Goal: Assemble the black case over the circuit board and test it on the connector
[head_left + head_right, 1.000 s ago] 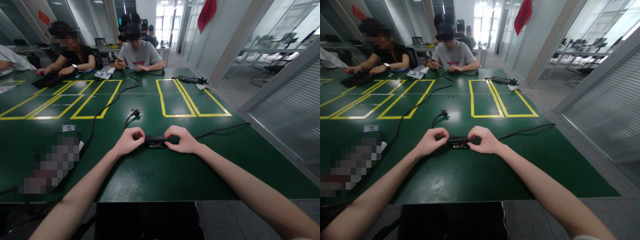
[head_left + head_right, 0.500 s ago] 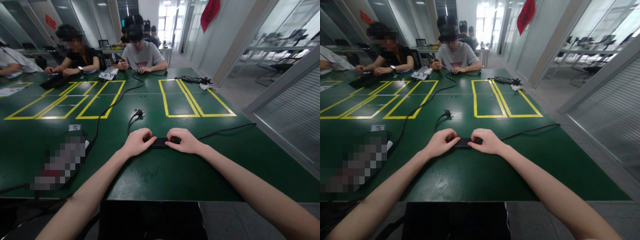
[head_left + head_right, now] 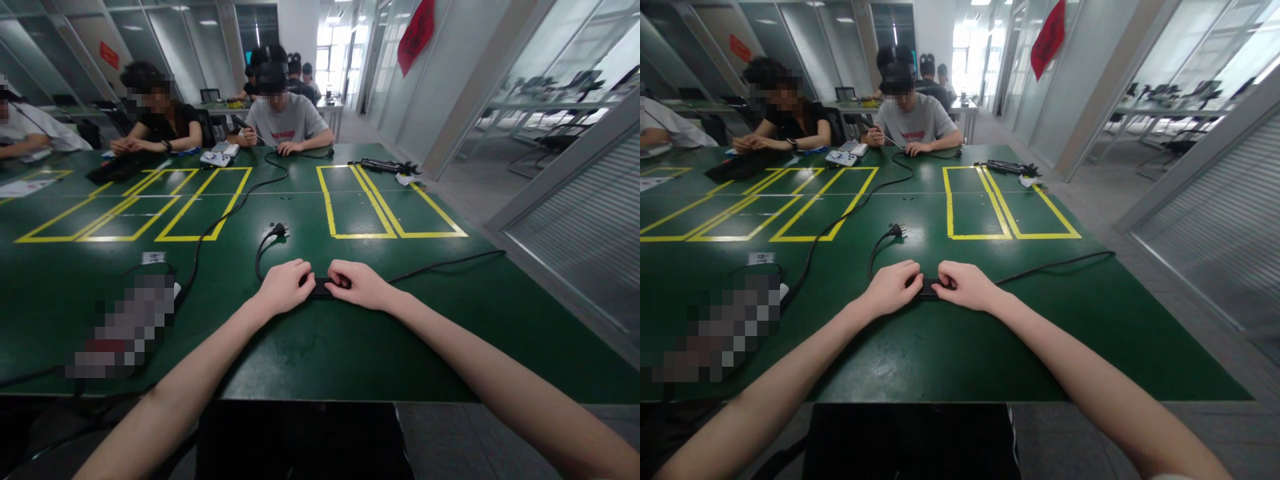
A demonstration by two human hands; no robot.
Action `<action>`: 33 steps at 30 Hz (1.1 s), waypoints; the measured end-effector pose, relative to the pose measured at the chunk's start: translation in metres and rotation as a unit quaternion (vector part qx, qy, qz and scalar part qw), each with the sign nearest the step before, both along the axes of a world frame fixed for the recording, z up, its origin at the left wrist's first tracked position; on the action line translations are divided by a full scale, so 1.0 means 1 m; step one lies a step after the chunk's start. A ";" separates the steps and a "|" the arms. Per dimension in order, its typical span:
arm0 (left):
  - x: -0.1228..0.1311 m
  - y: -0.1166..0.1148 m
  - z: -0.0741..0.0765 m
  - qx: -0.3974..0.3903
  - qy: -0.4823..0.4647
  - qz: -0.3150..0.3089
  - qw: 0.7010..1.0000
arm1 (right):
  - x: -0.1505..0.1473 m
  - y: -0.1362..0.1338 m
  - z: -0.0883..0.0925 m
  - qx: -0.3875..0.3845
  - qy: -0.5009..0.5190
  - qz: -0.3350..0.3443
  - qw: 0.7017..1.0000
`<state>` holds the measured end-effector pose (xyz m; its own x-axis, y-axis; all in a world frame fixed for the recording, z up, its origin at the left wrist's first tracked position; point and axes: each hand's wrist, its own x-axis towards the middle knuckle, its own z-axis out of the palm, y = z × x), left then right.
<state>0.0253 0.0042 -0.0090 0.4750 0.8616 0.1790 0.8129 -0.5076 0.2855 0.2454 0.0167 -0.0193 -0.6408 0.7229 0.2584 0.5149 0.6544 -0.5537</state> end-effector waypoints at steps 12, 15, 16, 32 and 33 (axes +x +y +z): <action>0.016 -0.008 0.005 0.027 0.146 -0.025 0.989 | -0.011 0.005 -0.007 0.117 -0.133 -0.041 0.983; 0.024 -0.003 0.012 0.003 0.181 -0.026 0.983 | -0.015 0.004 -0.012 0.141 -0.173 -0.040 0.974; 0.028 -0.002 0.014 -0.006 0.192 -0.024 0.981 | -0.016 0.004 -0.013 0.143 -0.178 -0.044 0.973; 0.035 0.001 0.013 -0.021 0.126 0.063 0.990 | -0.014 0.001 -0.011 0.182 -0.139 -0.056 0.972; 0.035 0.001 0.014 -0.019 0.124 0.071 0.990 | -0.014 0.000 -0.011 0.181 -0.144 -0.059 0.971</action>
<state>0.0599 0.0053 0.0050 0.3745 0.9264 0.0391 0.9224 -0.3766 0.0854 0.2314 0.0170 -0.0302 -0.6419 0.6910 0.3324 0.6979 0.7061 -0.1199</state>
